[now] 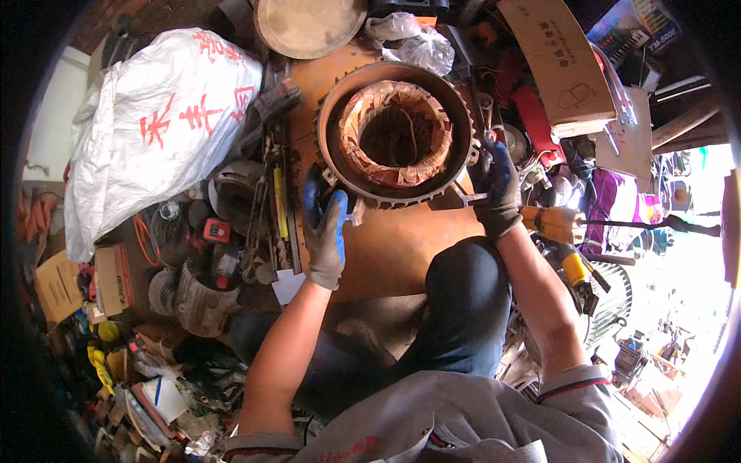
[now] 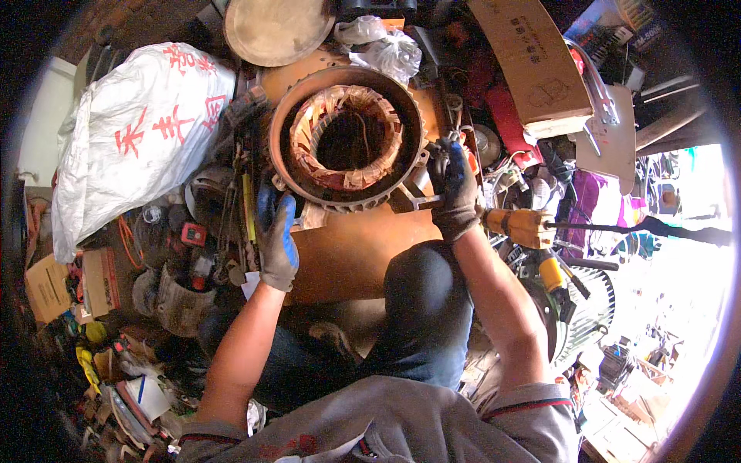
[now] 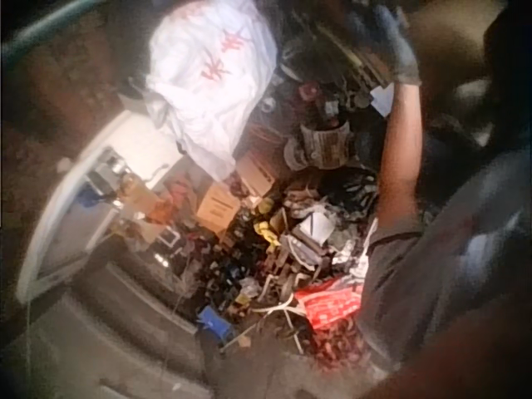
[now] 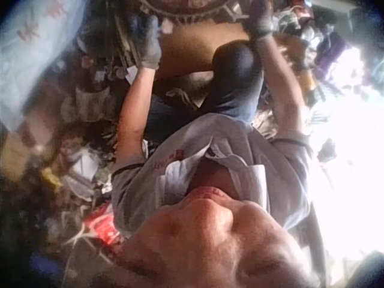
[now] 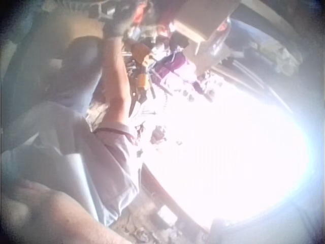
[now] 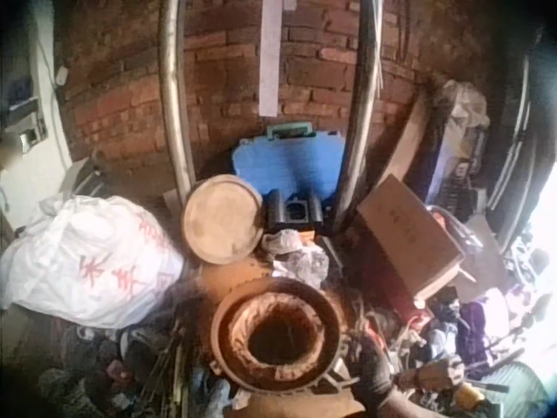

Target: The person picks up a motor housing and a stator, then aligns and inserts the stator into the housing. They rotate and adjust the components to fit them together on a cluttered workbench.

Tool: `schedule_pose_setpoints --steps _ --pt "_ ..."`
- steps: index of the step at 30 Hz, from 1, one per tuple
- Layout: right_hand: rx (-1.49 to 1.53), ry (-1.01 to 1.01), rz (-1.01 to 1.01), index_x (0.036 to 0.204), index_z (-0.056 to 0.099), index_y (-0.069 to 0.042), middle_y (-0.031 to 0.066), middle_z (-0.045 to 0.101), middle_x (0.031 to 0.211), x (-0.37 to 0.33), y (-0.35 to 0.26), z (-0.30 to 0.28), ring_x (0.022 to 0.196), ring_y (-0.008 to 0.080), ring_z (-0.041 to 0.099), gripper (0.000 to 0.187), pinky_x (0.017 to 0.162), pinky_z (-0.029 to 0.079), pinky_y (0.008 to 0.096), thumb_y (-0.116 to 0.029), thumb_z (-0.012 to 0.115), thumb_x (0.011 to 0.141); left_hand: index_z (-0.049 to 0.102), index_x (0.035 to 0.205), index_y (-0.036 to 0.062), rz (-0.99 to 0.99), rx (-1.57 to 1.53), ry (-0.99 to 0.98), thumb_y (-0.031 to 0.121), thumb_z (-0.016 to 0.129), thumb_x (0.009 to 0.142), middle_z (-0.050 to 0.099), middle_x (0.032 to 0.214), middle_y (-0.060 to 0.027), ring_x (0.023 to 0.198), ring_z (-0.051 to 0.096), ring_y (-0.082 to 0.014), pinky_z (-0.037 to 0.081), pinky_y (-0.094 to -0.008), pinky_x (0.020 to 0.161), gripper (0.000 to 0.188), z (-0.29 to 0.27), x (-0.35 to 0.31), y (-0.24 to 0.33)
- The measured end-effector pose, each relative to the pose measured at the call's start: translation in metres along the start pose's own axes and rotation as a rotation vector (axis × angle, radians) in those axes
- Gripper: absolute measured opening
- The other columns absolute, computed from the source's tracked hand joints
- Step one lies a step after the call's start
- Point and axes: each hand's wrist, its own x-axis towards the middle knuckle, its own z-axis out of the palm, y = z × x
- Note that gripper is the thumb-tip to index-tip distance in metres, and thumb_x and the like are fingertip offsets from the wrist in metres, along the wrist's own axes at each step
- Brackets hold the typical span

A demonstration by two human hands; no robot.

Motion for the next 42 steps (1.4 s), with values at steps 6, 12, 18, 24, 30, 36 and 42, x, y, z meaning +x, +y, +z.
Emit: schedule_pose_setpoints --steps 6,12,18,24,30,36,42 --pt "-0.044 0.112 -0.019 0.123 0.057 0.002 0.0133 0.064 0.112 -0.007 -0.010 0.037 0.108 0.0247 0.063 0.033 0.099 0.051 0.0361 -0.024 0.048 0.104 0.035 0.148 0.0071 -0.037 0.022 -0.003 0.024 0.056 0.099 0.057 0.112 -0.0021 0.083 0.050 -0.0102 0.042 -0.0274 0.069 0.056 0.006 -0.007 0.005" --pt "-0.227 -0.032 -0.208 0.118 0.059 0.004 0.0147 0.066 0.112 0.053 -0.035 0.032 0.104 0.0258 0.064 0.040 0.096 0.051 0.0367 -0.029 0.042 0.105 0.027 0.152 0.0073 0.023 0.029 0.013 0.013 0.049 0.097 0.051 0.124 -0.0079 0.087 0.052 -0.0125 0.049 -0.0292 0.071 0.059 0.049 -0.015 -0.021" --pt "-0.526 -0.182 -0.119 0.126 0.056 0.004 0.0150 0.067 0.117 0.065 -0.049 0.025 0.102 0.0241 0.066 0.039 0.095 0.052 0.0351 -0.025 0.050 0.101 0.032 0.148 0.0057 0.006 0.135 0.043 0.009 0.052 0.097 0.058 0.113 -0.0084 0.072 0.056 -0.0120 0.051 -0.0289 0.059 0.055 0.040 -0.010 -0.028" --pt "-0.720 -0.236 -0.063 0.122 0.063 0.005 0.0081 0.070 0.108 0.091 -0.066 0.044 0.092 0.0136 0.065 0.035 0.087 0.053 0.0271 0.003 0.065 0.087 0.037 0.144 0.0006 0.097 0.165 0.155 0.006 0.056 0.098 0.057 0.102 -0.0063 0.064 0.056 -0.0105 0.049 -0.0273 0.054 0.050 0.066 -0.010 -0.020" --pt "-1.580 -0.310 -0.298 0.104 0.069 0.000 0.0176 0.073 0.089 0.102 -0.083 0.054 0.079 0.0238 0.069 0.029 0.074 0.053 0.0365 -0.017 0.072 0.081 0.036 0.146 -0.0027 0.538 0.612 0.062 0.005 0.059 0.095 0.056 0.103 -0.0109 0.063 0.058 -0.0105 0.048 -0.0268 0.052 0.056 0.048 0.009 -0.030" --pt "-1.901 -0.687 -0.335 0.101 0.070 -0.008 0.0213 0.070 0.089 0.100 -0.087 0.092 0.085 0.0404 0.067 0.026 0.073 0.054 0.0433 -0.029 0.066 0.086 0.048 0.139 -0.0057 0.311 0.605 0.034 0.009 0.067 0.093 0.063 0.096 -0.0042 0.062 0.057 -0.0097 0.049 -0.0270 0.056 0.053 0.014 0.033 -0.011" --pt "-2.164 -0.948 -0.055 0.105 0.071 -0.010 0.0142 0.073 0.086 0.133 -0.081 0.095 0.075 0.0276 0.071 0.031 0.071 0.057 0.0384 -0.035 0.067 0.087 0.055 0.133 -0.0068 0.206 0.566 -0.005 0.014 0.070 0.092 0.068 0.102 -0.0074 0.085 0.058 -0.0090 0.051 -0.0267 0.074 0.048 -0.003 0.057 -0.013"
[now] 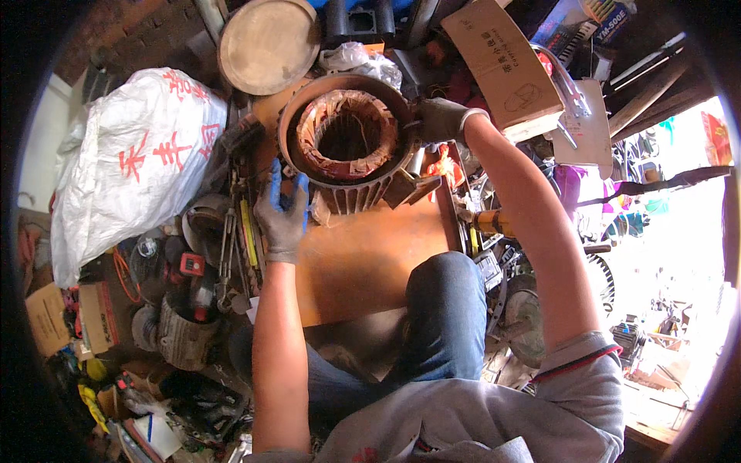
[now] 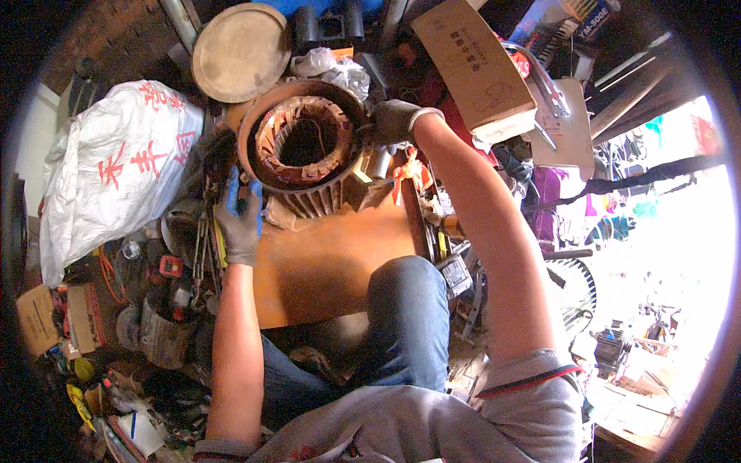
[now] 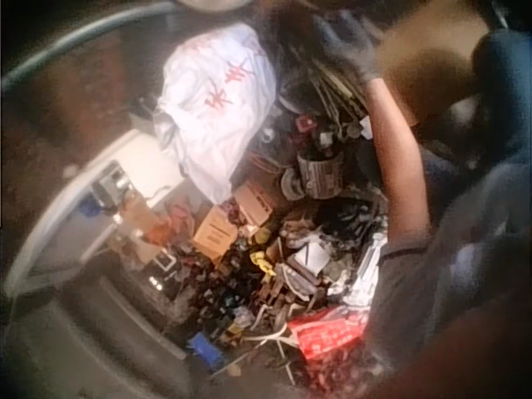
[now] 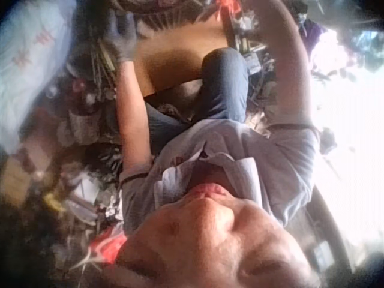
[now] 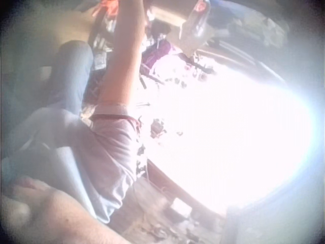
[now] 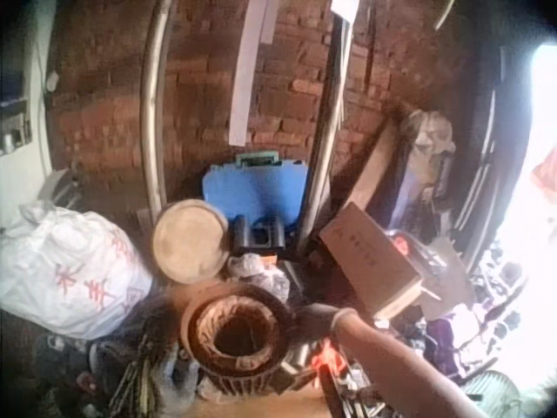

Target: The person picks up a motor housing and a stator, then aligns and inserts the stator into the housing. They rotate and adjust the components to fit them together on a cluttered workbench.

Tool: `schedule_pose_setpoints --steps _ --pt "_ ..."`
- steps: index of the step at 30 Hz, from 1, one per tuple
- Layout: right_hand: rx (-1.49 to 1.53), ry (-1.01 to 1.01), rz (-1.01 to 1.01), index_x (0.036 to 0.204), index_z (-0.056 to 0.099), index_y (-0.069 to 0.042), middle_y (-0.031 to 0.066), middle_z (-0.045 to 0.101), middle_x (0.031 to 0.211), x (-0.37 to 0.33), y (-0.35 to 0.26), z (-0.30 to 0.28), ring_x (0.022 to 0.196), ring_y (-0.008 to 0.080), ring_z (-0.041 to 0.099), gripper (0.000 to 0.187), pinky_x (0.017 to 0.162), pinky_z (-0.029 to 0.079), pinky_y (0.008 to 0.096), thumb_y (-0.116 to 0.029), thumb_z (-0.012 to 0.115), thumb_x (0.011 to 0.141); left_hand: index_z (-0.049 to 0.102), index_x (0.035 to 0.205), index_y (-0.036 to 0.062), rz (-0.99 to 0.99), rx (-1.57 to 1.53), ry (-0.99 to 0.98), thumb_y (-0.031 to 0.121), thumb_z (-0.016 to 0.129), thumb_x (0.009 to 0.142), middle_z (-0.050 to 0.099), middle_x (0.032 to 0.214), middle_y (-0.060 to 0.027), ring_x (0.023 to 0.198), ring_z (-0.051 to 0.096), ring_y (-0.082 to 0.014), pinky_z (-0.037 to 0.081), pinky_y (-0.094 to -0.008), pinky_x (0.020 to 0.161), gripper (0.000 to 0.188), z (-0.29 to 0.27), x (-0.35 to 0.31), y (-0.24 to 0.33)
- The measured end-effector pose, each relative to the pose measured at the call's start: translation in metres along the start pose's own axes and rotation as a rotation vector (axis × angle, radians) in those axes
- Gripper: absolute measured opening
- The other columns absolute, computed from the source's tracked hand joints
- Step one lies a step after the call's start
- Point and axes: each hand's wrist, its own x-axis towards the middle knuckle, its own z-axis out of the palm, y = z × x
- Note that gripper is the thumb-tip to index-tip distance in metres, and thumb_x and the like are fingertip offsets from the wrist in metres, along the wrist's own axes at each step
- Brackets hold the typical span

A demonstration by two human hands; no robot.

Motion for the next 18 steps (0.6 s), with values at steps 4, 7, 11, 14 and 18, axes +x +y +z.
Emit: schedule_pose_setpoints --steps 4,7,11,14,18 --pt "0.127 0.033 0.121 0.111 0.068 -0.010 0.0152 0.073 0.097 -0.025 -0.029 -0.011 0.088 0.0303 0.071 0.034 0.077 0.055 0.0393 -0.032 0.068 0.085 0.052 0.136 -0.0068 -0.092 -0.164 0.081 0.016 0.068 0.094 0.067 0.101 -0.0067 0.087 0.058 -0.0080 0.051 -0.0268 0.077 0.050 -0.005 -0.004 0.001" --pt "0.180 0.372 0.268 0.118 0.065 -0.010 0.0201 0.071 0.103 -0.063 -0.035 0.011 0.098 0.0350 0.068 0.041 0.084 0.053 0.0429 -0.028 0.071 0.081 0.055 0.131 -0.0068 -0.131 -0.063 0.082 0.020 0.067 0.095 0.067 0.097 -0.0060 0.084 0.058 -0.0084 0.051 -0.0268 0.076 0.047 0.009 -0.017 0.025" --pt "0.712 0.624 0.061 0.130 0.061 -0.005 0.0050 0.070 0.108 -0.077 -0.081 0.029 0.091 0.0126 0.064 0.039 0.080 0.052 0.0277 -0.012 0.064 0.092 0.058 0.127 -0.0013 -0.007 -0.099 0.161 0.019 0.066 0.096 0.066 0.090 -0.0021 0.079 0.057 -0.0061 0.051 -0.0248 0.072 0.038 0.008 -0.024 0.017" --pt "0.929 0.734 0.013 0.121 0.066 0.000 0.0045 0.071 0.108 -0.072 -0.079 0.036 0.097 0.0099 0.061 0.029 0.089 0.049 0.0255 -0.017 0.060 0.099 0.061 0.108 0.0037 -0.173 -0.462 0.122 0.021 0.068 0.095 0.061 0.081 0.0035 0.075 0.056 -0.0052 0.049 -0.0235 0.068 0.023 0.016 -0.030 0.008" --pt "0.840 0.968 0.166 0.107 0.068 0.000 0.0025 0.070 0.089 -0.046 -0.061 0.053 0.081 0.0087 0.060 0.024 0.075 0.050 0.0270 -0.022 0.061 0.099 0.063 0.085 0.0072 -0.250 -0.136 0.230 0.032 0.067 0.095 0.061 0.075 0.0014 0.070 0.051 -0.0076 0.043 -0.0304 0.063 0.027 0.019 -0.038 -0.011"
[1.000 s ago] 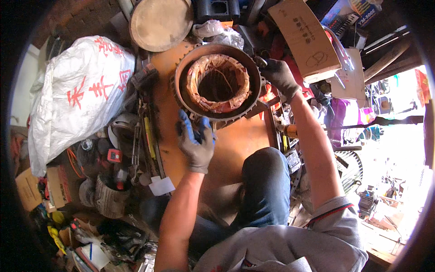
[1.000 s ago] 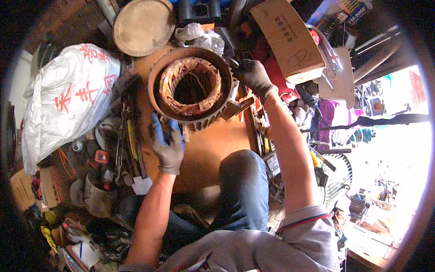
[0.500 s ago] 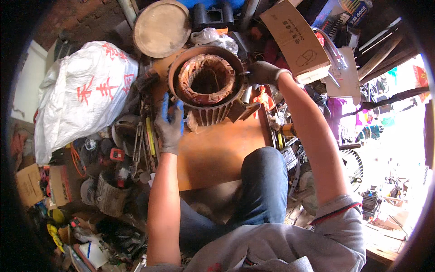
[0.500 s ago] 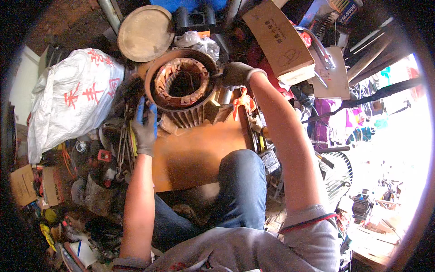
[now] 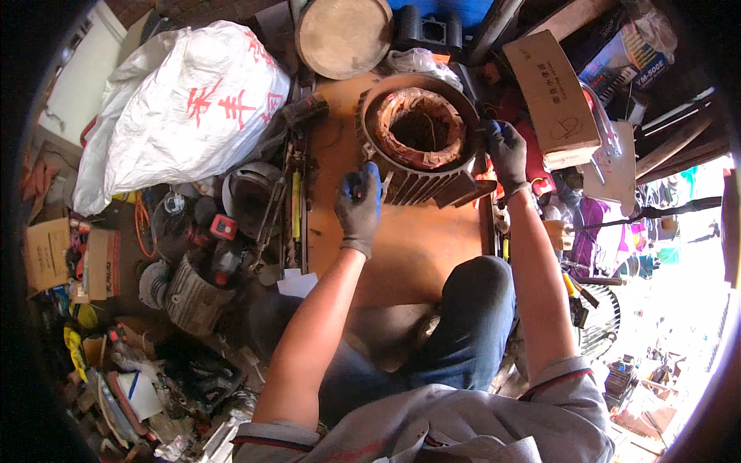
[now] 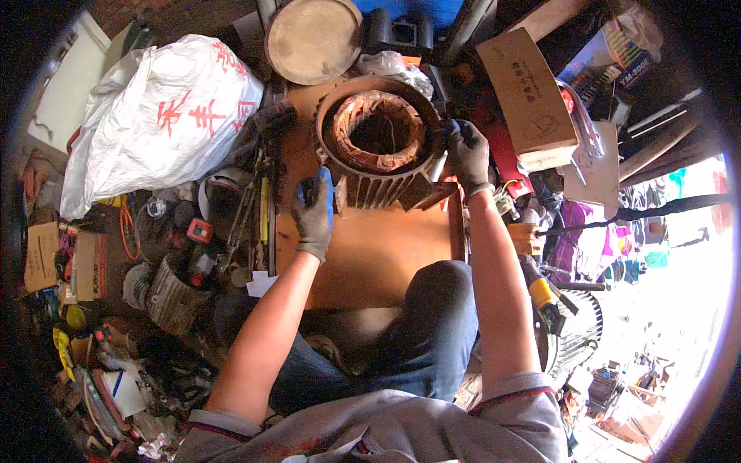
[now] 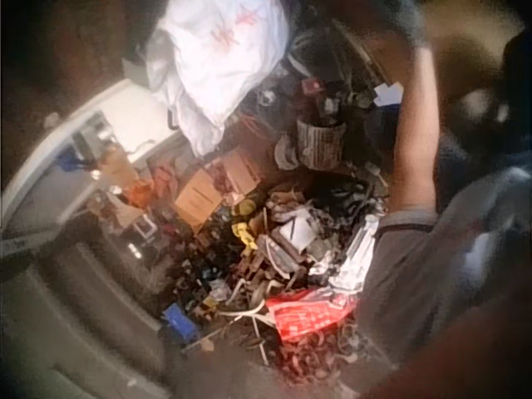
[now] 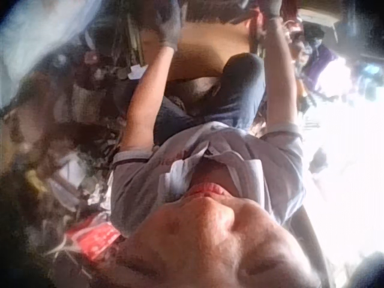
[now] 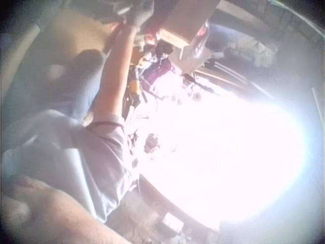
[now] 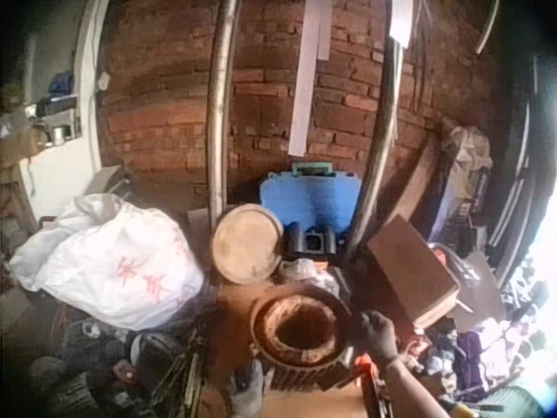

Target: The person picks up a motor housing and a stator, then aligns and inserts the stator into the housing. They rotate and adjust the components to fit them together on a cluttered workbench.

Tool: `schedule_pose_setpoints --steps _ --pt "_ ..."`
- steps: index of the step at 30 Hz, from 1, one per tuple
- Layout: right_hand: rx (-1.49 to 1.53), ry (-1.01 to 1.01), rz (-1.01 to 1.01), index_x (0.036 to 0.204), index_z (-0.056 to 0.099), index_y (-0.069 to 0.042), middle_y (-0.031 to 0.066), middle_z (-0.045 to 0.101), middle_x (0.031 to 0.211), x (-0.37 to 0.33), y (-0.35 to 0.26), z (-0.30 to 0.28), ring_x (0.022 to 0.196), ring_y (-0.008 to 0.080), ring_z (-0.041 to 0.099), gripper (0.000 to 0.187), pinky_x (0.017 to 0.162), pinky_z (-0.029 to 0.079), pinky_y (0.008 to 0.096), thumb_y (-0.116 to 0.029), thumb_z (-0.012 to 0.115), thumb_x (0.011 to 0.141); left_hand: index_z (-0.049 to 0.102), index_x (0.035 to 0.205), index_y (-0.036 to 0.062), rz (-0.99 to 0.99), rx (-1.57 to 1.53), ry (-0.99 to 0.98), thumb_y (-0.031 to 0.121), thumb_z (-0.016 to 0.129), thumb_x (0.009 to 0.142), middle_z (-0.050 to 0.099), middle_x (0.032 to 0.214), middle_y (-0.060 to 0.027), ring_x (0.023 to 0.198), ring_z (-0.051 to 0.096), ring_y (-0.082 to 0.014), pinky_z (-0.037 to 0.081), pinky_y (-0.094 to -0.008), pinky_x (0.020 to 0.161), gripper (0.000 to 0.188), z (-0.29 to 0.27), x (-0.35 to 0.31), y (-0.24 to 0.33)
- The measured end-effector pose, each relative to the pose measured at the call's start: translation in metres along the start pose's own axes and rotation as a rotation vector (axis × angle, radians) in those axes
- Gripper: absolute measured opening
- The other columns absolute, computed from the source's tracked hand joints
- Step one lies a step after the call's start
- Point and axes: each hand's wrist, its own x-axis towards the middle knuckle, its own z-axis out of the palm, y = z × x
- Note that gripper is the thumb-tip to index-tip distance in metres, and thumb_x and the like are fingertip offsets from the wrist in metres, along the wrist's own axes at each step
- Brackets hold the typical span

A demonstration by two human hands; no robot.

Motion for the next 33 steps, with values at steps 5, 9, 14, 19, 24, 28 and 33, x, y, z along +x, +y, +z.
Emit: schedule_pose_setpoints --steps 5,9,14,19,24,28,33 --pt "-0.075 -0.012 -0.043 0.108 0.065 -0.001 0.0055 0.067 0.089 -0.002 0.006 0.005 0.083 0.0115 0.059 0.021 0.076 0.049 0.0285 -0.019 0.057 0.099 0.062 0.080 0.0074 -0.137 -0.338 -0.091 0.034 0.066 0.095 0.062 0.073 0.0020 0.067 0.054 -0.0068 0.044 -0.0258 0.058 0.031 -0.003 0.000 0.021" --pt "0.158 -0.031 -0.094 0.116 0.060 0.000 0.0013 0.064 0.103 -0.013 0.000 0.011 0.091 0.0108 0.057 0.024 0.083 0.048 0.0261 -0.015 0.063 0.098 0.062 0.079 0.0076 -0.056 -0.356 -0.158 0.031 0.065 0.096 0.062 0.072 0.0006 0.058 0.055 -0.0073 0.044 -0.0254 0.050 0.029 -0.006 0.008 0.008" --pt "0.191 0.057 0.013 0.119 0.061 0.001 0.0030 0.065 0.106 -0.018 0.004 0.018 0.095 0.0113 0.058 0.029 0.087 0.049 0.0269 -0.016 0.066 0.096 0.058 0.067 0.0064 -0.092 -0.271 -0.221 0.030 0.062 0.096 0.054 0.063 0.0034 0.057 0.047 -0.0059 0.037 -0.0270 0.050 0.038 -0.008 0.014 0.014" --pt "0.213 0.044 -0.048 0.115 0.064 -0.001 0.0024 0.068 0.101 -0.024 0.000 0.014 0.093 0.0105 0.059 0.026 0.086 0.048 0.0261 -0.016 0.066 0.095 0.059 0.063 0.0032 0.009 -0.086 -0.195 0.028 0.065 0.091 0.050 0.059 0.0040 0.056 0.044 -0.0073 0.036 -0.0301 0.051 0.038 -0.012 0.025 0.002" --pt "0.252 -0.016 -0.011 0.116 0.064 0.000 0.0019 0.067 0.102 -0.026 -0.006 0.025 0.091 0.0105 0.060 0.025 0.083 0.050 0.0266 -0.012 0.064 0.094 0.065 0.072 0.0031 -0.066 -0.194 -0.120 0.028 0.068 0.091 0.053 0.067 0.0055 0.057 0.045 -0.0097 0.036 -0.0319 0.052 0.031 -0.026 0.040 -0.008" --pt "0.109 0.003 -0.096 0.108 0.067 -0.001 0.0019 0.067 0.090 -0.020 -0.011 0.017 0.084 0.0100 0.059 0.018 0.077 0.050 0.0263 -0.014 0.064 0.095 0.061 0.073 0.0051 -0.045 -0.299 0.006 0.023 0.071 0.090 0.052 0.071 0.0054 0.059 0.042 -0.0079 0.033 -0.0301 0.052 0.026 -0.007 0.033 0.007" --pt "0.055 -0.005 -0.079 0.103 0.066 -0.001 0.0037 0.066 0.081 -0.011 -0.008 0.016 0.076 0.0117 0.059 0.017 0.071 0.050 0.0277 -0.016 0.062 0.095 0.055 0.068 0.0098 -0.130 -0.345 -0.027 0.022 0.072 0.089 0.050 0.072 0.0065 0.058 0.039 -0.0059 0.029 -0.0290 0.050 0.030 -0.017 0.022 -0.006"
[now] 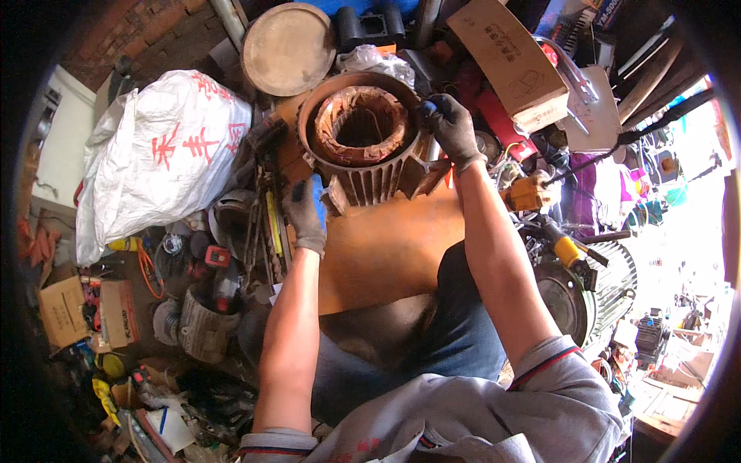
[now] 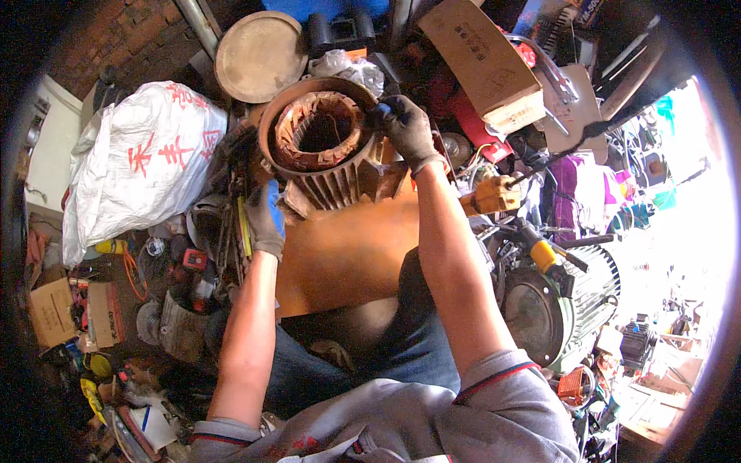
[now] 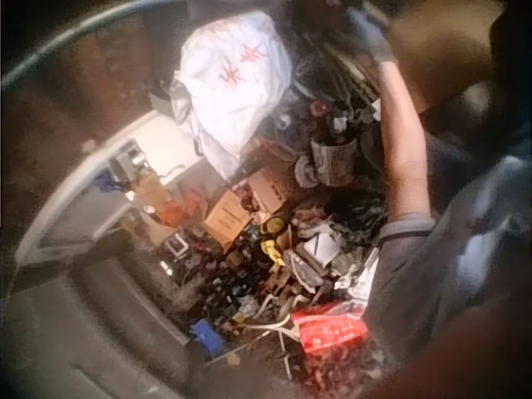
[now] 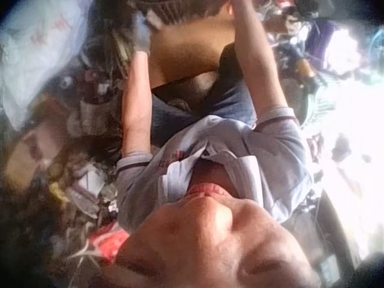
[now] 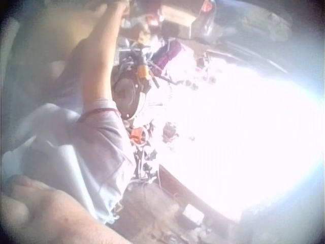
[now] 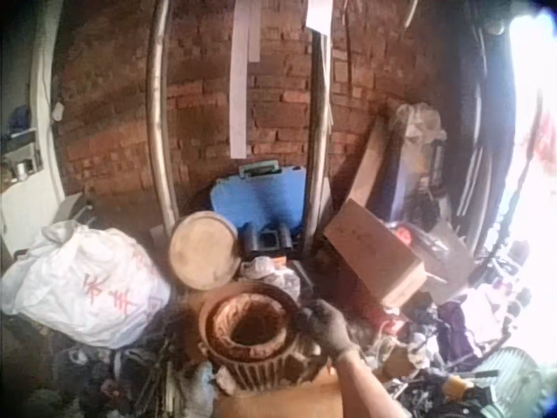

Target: The person picks up a motor housing and a stator, then aligns and inserts the stator into the housing. They rotate and adjust the components to fit them together on a cluttered workbench.

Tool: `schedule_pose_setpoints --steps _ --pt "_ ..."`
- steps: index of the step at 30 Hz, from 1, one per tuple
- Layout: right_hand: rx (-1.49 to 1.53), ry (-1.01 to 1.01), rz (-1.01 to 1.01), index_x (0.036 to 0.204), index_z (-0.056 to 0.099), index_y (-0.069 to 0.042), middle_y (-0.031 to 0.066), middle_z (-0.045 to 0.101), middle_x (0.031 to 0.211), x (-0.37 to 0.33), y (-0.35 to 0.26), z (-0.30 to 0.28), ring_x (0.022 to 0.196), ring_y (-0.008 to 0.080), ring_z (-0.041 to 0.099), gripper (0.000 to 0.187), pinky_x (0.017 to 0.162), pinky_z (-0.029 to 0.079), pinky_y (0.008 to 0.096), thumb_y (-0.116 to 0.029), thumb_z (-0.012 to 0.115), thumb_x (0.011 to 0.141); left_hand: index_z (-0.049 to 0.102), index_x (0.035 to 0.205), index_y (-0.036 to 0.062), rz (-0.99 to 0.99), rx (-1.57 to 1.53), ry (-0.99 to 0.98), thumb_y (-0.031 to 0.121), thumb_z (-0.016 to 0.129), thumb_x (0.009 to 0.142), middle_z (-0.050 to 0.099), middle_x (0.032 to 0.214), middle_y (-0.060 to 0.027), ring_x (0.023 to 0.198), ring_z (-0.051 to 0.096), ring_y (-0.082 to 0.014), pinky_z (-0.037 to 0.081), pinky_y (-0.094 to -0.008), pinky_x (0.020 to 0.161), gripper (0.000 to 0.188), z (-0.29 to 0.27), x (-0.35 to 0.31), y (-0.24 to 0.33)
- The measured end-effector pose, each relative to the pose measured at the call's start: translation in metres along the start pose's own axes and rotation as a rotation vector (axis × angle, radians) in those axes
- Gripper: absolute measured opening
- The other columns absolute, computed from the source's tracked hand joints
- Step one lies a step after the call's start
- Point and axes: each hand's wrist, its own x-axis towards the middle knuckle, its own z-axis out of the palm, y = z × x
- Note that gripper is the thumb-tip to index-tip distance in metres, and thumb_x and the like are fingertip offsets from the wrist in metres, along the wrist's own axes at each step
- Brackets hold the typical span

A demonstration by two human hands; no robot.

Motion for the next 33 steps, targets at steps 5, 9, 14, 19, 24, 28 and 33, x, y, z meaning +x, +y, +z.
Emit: schedule_pose_setpoints --steps 5,9,14,19,24,28,33 --pt "-0.350 0.275 -0.337 0.107 0.069 -0.004 0.0132 0.069 0.102 0.002 -0.014 0.001 0.097 0.0265 0.065 0.024 0.083 0.053 0.0356 -0.013 0.071 0.085 0.055 0.070 0.0108 0.042 -0.010 -0.032 0.022 0.069 0.091 0.050 0.070 0.0065 0.058 0.039 -0.0060 0.031 -0.0274 0.050 0.028 0.007 -0.009 0.008" --pt "-0.355 0.267 -0.230 0.109 0.070 -0.004 0.0165 0.068 0.116 0.008 -0.006 0.000 0.105 0.0312 0.065 0.028 0.091 0.051 0.0374 -0.023 0.071 0.089 0.055 0.071 0.0105 0.092 -0.010 -0.099 0.023 0.069 0.092 0.049 0.071 0.0060 0.063 0.043 -0.0060 0.036 -0.0263 0.055 0.028 -0.001 -0.005 0.000" --pt "-0.417 0.224 0.097 0.101 0.069 0.000 0.0091 0.070 0.077 0.012 -0.006 0.009 0.077 0.0154 0.065 0.041 0.073 0.050 0.0323 -0.038 0.056 0.099 0.054 0.072 0.0111 0.085 -0.020 -0.037 0.024 0.069 0.093 0.047 0.070 0.0063 0.063 0.043 -0.0069 0.035 -0.0268 0.057 0.029 0.010 -0.010 0.006" --pt "0.018 0.030 0.110 0.114 0.066 0.003 0.0048 0.071 0.099 0.015 0.008 0.005 0.091 0.0116 0.062 0.031 0.082 0.051 0.0281 -0.023 0.062 0.097 0.054 0.072 0.0127 0.057 0.002 -0.048 0.024 0.070 0.093 0.048 0.071 0.0062 0.063 0.042 -0.0064 0.034 -0.0263 0.056 0.028 0.006 -0.008 0.005" --pt "0.226 -0.118 0.091 0.121 0.065 0.001 0.0032 0.069 0.108 0.014 0.006 -0.004 0.099 0.0109 0.061 0.032 0.092 0.048 0.0268 -0.019 0.064 0.096 0.055 0.072 0.0116 0.053 0.003 -0.077 0.023 0.069 0.093 0.049 0.072 0.0059 0.065 0.043 -0.0057 0.034 -0.0263 0.057 0.028 0.005 -0.007 0.002" --pt "0.173 -0.036 0.085 0.121 0.064 0.001 0.0047 0.070 0.108 0.011 0.008 -0.002 0.100 0.0114 0.062 0.032 0.091 0.049 0.0272 -0.019 0.064 0.096 0.057 0.074 0.0090 0.110 -0.042 -0.074 0.022 0.068 0.093 0.051 0.074 0.0056 0.067 0.045 -0.0061 0.035 -0.0272 0.059 0.026 0.008 -0.007 0.001" --pt "0.190 0.165 0.198 0.121 0.062 0.005 0.0081 0.071 0.106 0.005 0.015 0.002 0.095 0.0128 0.064 0.035 0.086 0.051 0.0277 -0.019 0.064 0.096 0.058 0.075 0.0059 0.123 0.002 -0.065 0.022 0.067 0.094 0.053 0.075 0.0054 0.069 0.046 -0.0069 0.038 -0.0281 0.062 0.027 0.000 -0.007 0.000"
